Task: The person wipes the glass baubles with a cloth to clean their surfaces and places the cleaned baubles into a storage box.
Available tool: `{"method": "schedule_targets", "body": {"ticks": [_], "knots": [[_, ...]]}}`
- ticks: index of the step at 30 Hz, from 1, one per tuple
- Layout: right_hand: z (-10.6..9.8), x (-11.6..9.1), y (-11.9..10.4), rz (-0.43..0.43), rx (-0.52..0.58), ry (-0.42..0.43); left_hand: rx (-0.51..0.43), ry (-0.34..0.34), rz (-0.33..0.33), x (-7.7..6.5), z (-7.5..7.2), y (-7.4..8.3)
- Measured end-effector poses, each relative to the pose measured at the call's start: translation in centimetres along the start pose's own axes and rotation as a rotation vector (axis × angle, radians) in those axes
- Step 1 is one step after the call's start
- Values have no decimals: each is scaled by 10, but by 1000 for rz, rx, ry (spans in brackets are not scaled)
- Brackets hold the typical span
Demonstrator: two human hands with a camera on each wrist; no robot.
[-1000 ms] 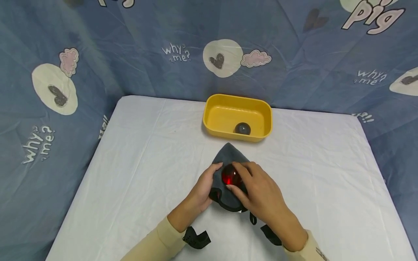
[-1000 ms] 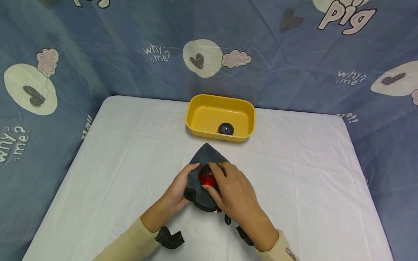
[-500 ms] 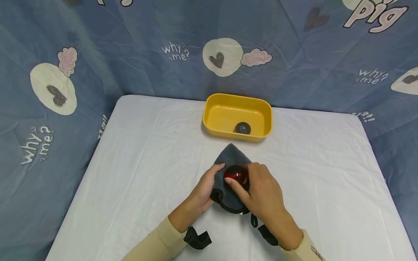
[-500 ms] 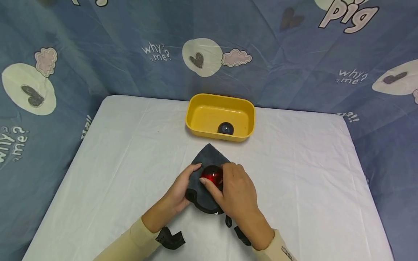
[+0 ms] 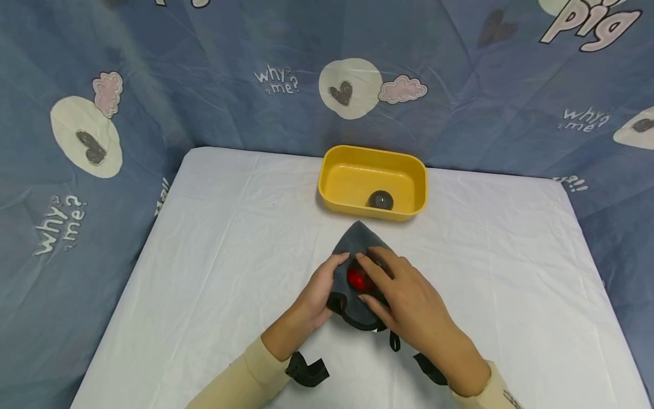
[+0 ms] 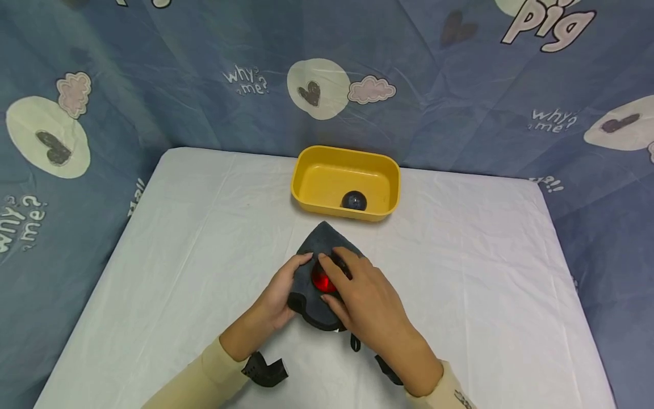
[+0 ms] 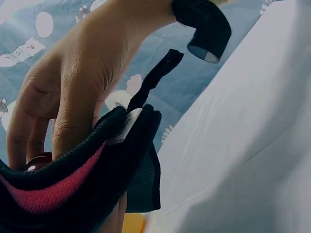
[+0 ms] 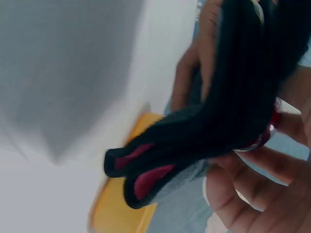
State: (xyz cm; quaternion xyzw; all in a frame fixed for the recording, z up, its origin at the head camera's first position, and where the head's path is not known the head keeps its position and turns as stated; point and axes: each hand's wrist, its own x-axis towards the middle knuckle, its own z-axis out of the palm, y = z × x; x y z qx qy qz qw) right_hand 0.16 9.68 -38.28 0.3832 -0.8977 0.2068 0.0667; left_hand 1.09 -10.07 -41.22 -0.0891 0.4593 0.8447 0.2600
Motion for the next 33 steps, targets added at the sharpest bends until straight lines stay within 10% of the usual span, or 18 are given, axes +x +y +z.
{"method": "schedule_targets", "body": {"ticks": [7, 21, 28, 33], "knots": [[-3, 4, -3, -10, 2, -4, -20, -13, -6, -2, 0, 1], [19, 8, -7, 234, -101, 214, -14, 43, 27, 2, 4, -2], [15, 10, -8, 324, -92, 135, -31, 60, 22, 4, 3, -1], [8, 6, -8, 221, -60, 69, -41, 67, 26, 5, 0, 1]]}}
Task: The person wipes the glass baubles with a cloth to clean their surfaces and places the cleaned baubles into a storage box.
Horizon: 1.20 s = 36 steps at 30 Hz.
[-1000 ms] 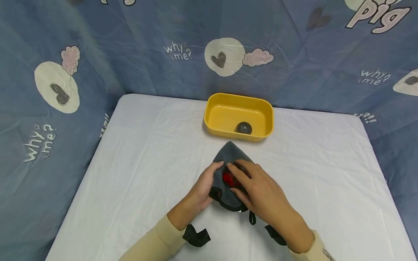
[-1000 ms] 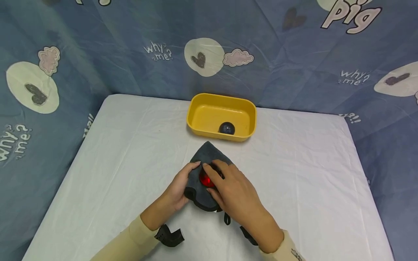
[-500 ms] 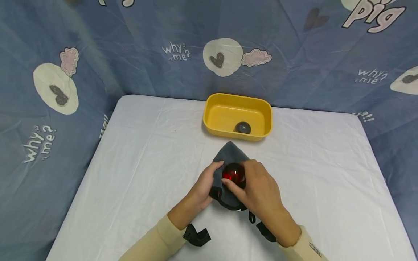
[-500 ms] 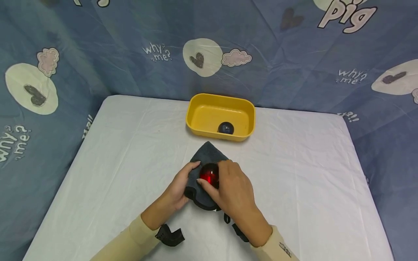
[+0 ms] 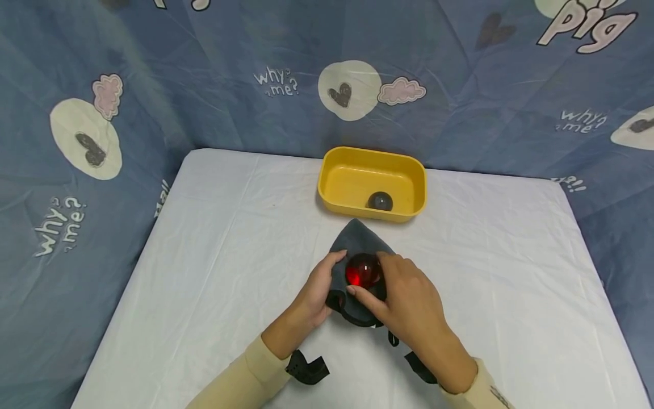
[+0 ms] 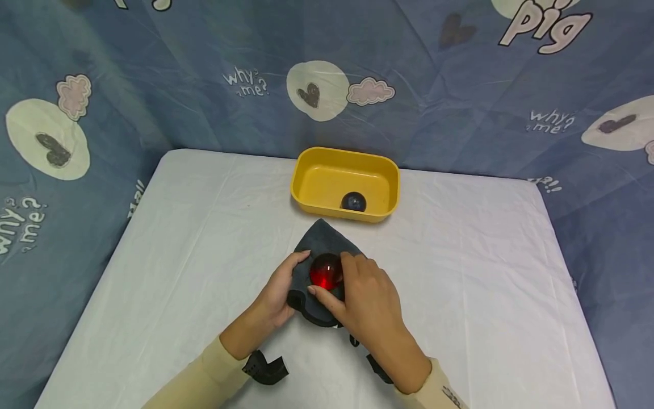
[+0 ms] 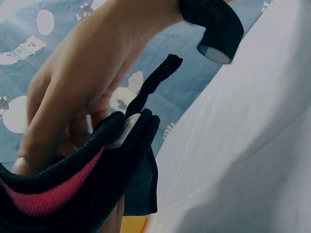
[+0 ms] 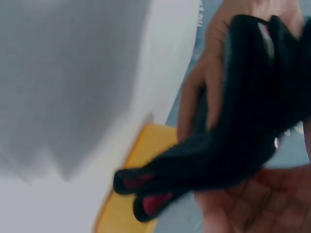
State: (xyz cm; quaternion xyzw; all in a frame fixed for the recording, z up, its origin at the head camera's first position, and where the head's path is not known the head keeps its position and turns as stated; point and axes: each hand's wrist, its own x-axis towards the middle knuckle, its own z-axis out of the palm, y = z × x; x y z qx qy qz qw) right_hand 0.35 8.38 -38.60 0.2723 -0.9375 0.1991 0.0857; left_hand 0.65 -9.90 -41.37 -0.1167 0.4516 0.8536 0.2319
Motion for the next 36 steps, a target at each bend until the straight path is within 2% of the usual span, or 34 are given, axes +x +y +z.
{"method": "schedule_targets", "body": {"ticks": [7, 13, 20, 26, 32, 36], "knots": [[-10, 1, 0, -225, -67, -71, 3, -29, 6, 0, -3, 2], [-15, 7, -3, -310, -107, -95, -1, -38, -6, -1, -3, 3], [-14, 11, 0, -308, -46, -72, 2, -38, -2, -1, -2, 2], [-9, 12, 2, -259, 13, -45, 3, -41, 3, 0, -3, 1], [-4, 13, 3, -223, -5, 22, 17, -16, 1, 0, -2, -1], [0, 12, 3, -164, -26, 74, 14, -12, -7, 1, 0, -2]]}}
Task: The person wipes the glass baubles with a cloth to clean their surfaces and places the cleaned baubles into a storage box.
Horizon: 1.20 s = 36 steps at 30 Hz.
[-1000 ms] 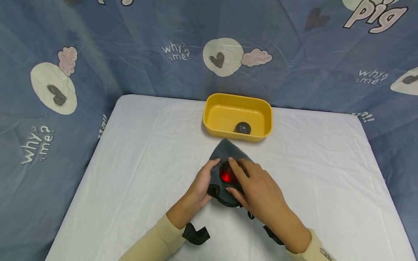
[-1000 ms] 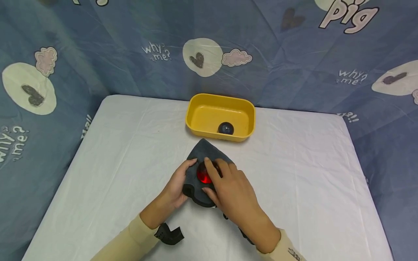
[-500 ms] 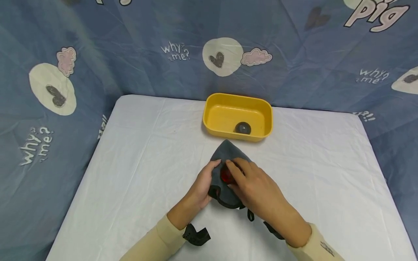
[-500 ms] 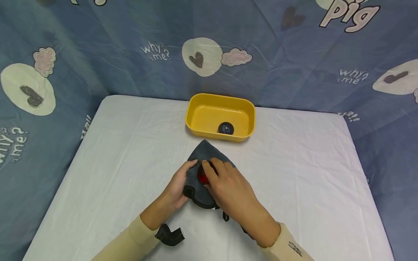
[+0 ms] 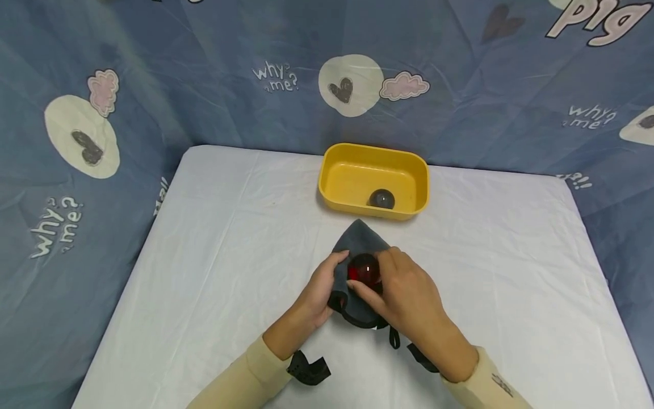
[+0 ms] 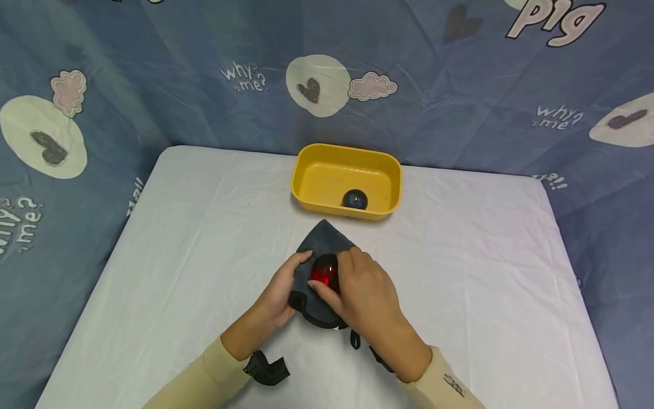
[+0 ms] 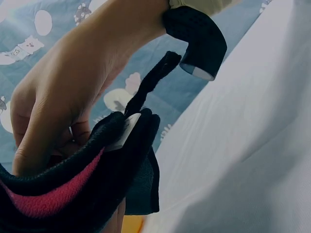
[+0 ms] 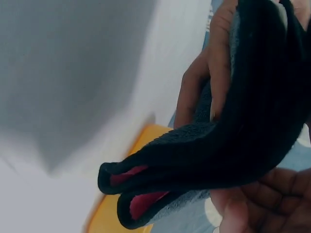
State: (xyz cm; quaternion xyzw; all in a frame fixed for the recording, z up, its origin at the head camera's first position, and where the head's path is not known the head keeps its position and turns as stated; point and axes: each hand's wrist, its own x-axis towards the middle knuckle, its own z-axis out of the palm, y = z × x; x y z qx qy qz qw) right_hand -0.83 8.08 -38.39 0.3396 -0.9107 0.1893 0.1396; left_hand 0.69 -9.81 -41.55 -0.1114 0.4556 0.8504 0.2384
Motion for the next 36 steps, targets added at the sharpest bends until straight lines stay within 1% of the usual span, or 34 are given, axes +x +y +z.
{"method": "schedule_targets", "body": {"ticks": [3, 6, 9, 12, 14, 18, 20, 23, 25, 29, 32, 36], "knots": [[2, 0, -1, 48, -12, 27, 2, 1, 7, 0, 1, 0], [4, -1, 0, 71, -25, 43, 1, 5, 12, 0, 1, 1], [4, -1, 2, 61, -18, 61, 11, 11, -3, 0, 1, 1], [1, -1, 7, 22, 9, 56, 13, 17, -13, 0, 0, 2], [-4, -1, 10, -16, 44, 20, 8, 22, -12, -1, 0, 3], [-15, 0, 15, -95, 99, -110, 18, 19, 6, -1, -2, 7], [-20, 0, 17, -136, 122, -167, 30, 9, 8, -1, -2, 8], [-24, 0, 16, -179, 147, -229, 29, -4, 1, -3, -3, 8], [-25, -1, 15, -184, 158, -268, 35, -13, -13, -5, -4, 5], [-26, -5, 11, -162, 176, -349, 68, -27, -52, -10, -6, 0], [-25, -4, 10, -151, 177, -350, 81, -21, -54, -11, -6, -1], [-22, -1, 8, -152, 159, -271, 77, -15, -32, -9, -5, 1]]}}
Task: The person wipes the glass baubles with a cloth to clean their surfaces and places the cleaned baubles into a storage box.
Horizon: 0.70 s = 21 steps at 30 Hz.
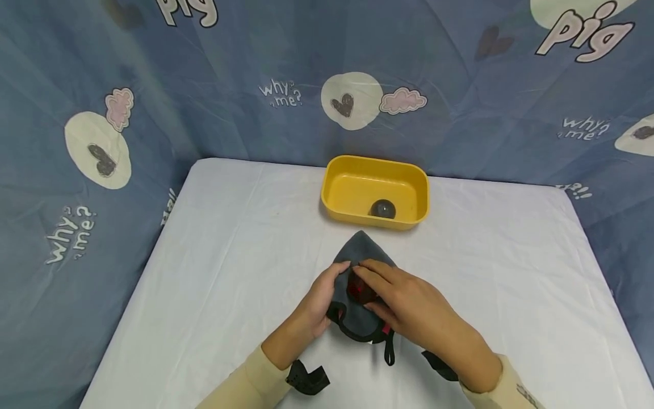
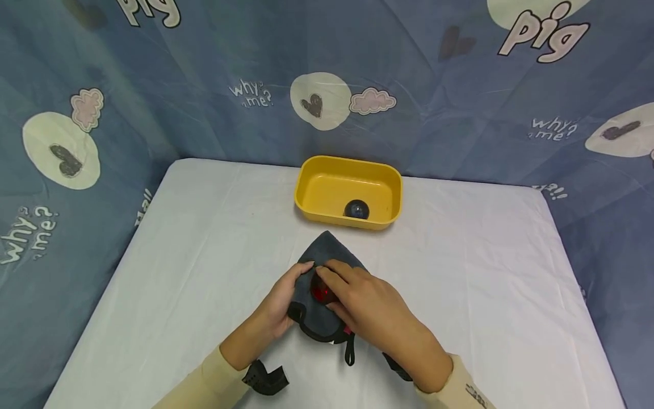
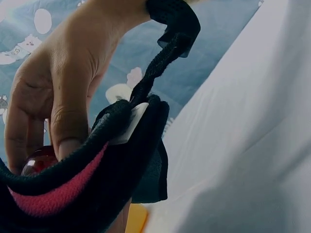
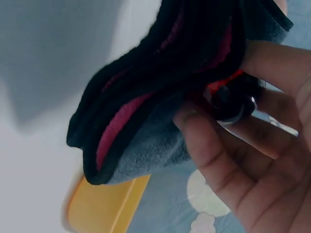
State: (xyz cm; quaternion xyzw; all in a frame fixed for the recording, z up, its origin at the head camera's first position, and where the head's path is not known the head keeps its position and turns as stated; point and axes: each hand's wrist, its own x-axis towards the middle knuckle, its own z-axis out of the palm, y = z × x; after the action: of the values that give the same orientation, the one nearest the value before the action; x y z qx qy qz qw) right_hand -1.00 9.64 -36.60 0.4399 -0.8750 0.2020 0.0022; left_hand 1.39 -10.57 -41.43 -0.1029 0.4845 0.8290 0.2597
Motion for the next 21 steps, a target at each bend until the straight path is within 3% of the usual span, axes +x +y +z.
{"method": "schedule_targets", "body": {"ticks": [10, 21], "knots": [[12, 6, -1, 52, -85, 155, -21, -13, 5, 3, 1, 0], [22, 8, 5, 86, -137, 257, -26, -30, -4, 6, 2, -1]]}}
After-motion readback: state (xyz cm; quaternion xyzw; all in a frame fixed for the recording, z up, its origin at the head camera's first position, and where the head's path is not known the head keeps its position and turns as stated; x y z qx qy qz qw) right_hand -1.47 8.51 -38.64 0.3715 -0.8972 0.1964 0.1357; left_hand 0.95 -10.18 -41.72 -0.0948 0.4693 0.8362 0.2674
